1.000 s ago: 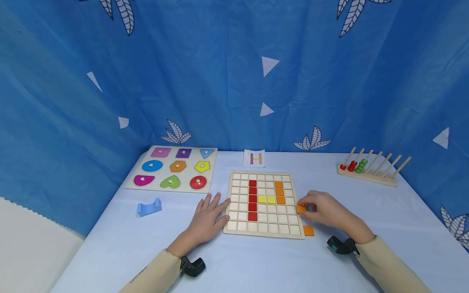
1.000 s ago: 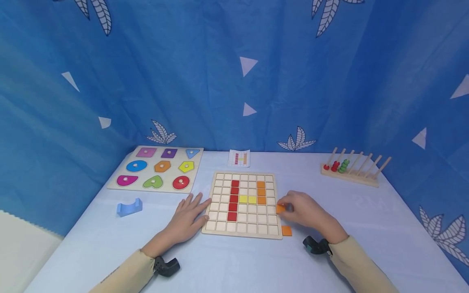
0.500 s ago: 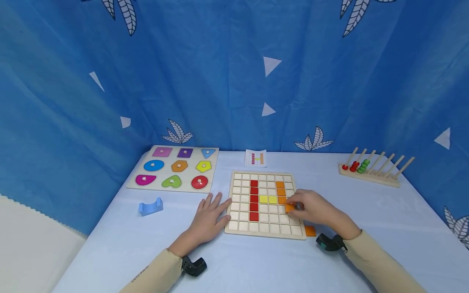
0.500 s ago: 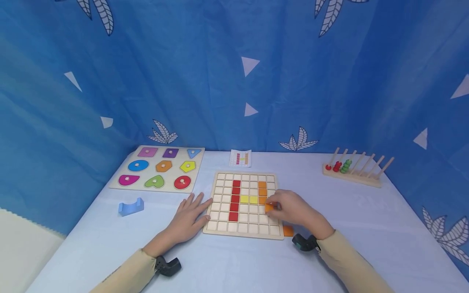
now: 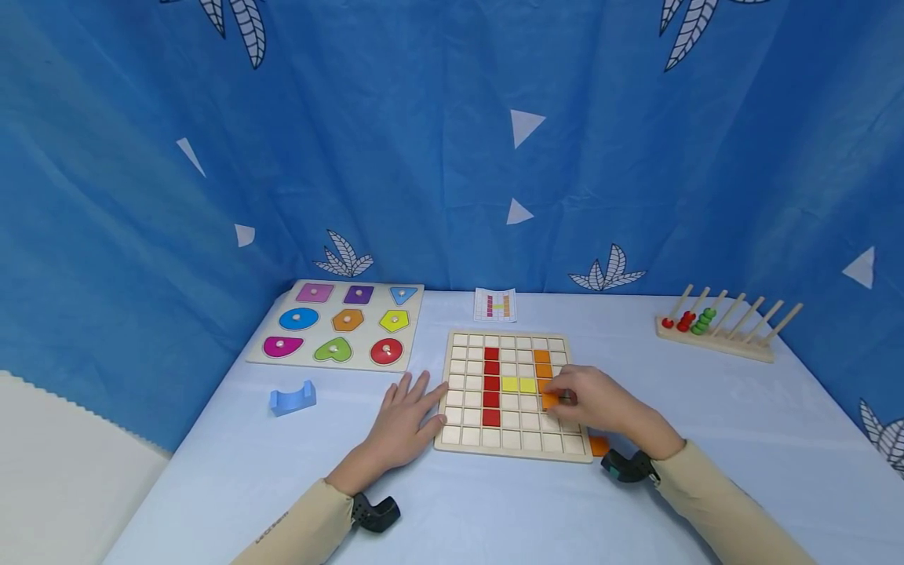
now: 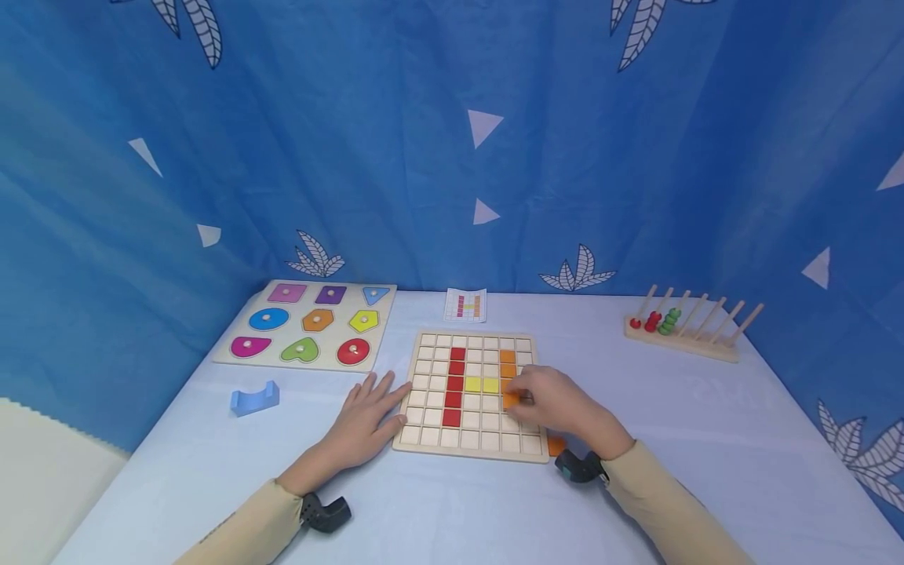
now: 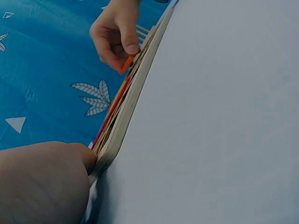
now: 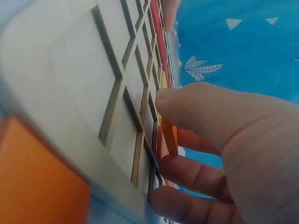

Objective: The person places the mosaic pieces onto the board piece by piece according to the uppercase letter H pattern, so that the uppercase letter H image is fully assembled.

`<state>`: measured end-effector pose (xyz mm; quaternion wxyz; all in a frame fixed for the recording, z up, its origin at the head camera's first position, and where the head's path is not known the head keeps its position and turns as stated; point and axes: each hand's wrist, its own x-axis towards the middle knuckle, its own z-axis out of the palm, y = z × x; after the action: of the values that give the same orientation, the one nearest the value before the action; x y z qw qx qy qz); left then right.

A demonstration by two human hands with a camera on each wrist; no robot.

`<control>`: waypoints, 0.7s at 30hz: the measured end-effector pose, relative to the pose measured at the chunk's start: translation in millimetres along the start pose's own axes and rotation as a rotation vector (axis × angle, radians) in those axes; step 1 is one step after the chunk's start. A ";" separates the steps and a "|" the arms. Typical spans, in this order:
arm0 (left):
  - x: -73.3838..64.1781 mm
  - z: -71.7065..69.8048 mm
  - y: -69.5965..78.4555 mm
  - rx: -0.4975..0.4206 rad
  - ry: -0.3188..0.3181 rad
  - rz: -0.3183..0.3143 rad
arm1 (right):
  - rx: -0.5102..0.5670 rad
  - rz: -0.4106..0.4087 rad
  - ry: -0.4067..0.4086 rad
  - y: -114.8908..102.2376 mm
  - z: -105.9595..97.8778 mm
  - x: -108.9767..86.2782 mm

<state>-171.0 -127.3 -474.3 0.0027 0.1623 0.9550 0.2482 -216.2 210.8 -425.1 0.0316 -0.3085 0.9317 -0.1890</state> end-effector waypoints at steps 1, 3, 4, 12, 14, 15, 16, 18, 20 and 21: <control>-0.1 -0.1 0.2 0.000 0.000 0.000 | 0.004 0.000 0.000 0.3 0.1 -0.1; -0.2 -0.4 0.7 -0.001 0.001 -0.001 | 0.009 -0.011 0.002 1.1 0.0 -0.3; -0.3 -0.5 0.9 -0.001 0.000 -0.001 | 0.009 -0.015 0.001 1.8 0.2 -0.3; -0.1 -0.6 0.9 -0.002 0.000 -0.003 | 0.016 -0.013 -0.009 2.8 0.5 0.7; 0.0 -0.6 0.9 -0.001 0.000 -0.002 | 0.020 -0.008 -0.011 2.5 0.4 0.5; 0.0 -0.6 1.0 0.000 0.001 -0.001 | 0.022 -0.005 -0.012 2.5 0.3 0.4; 0.1 -0.7 1.1 0.001 0.002 -0.001 | 0.023 -0.002 -0.012 2.3 0.3 0.3; 0.0 -1.0 1.4 -0.001 0.002 -0.001 | 0.025 0.004 -0.012 1.9 0.5 0.1; 0.0 -1.1 1.5 -0.004 0.001 -0.001 | 0.024 0.006 -0.010 1.3 0.7 0.1; -0.1 -1.2 1.6 -0.004 0.001 -0.001 | 0.023 0.003 -0.008 1.3 0.7 0.0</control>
<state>-170.5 -126.6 -472.5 0.0029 0.1617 0.9546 0.2503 -216.8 211.5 -426.2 0.0394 -0.3073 0.9299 -0.1983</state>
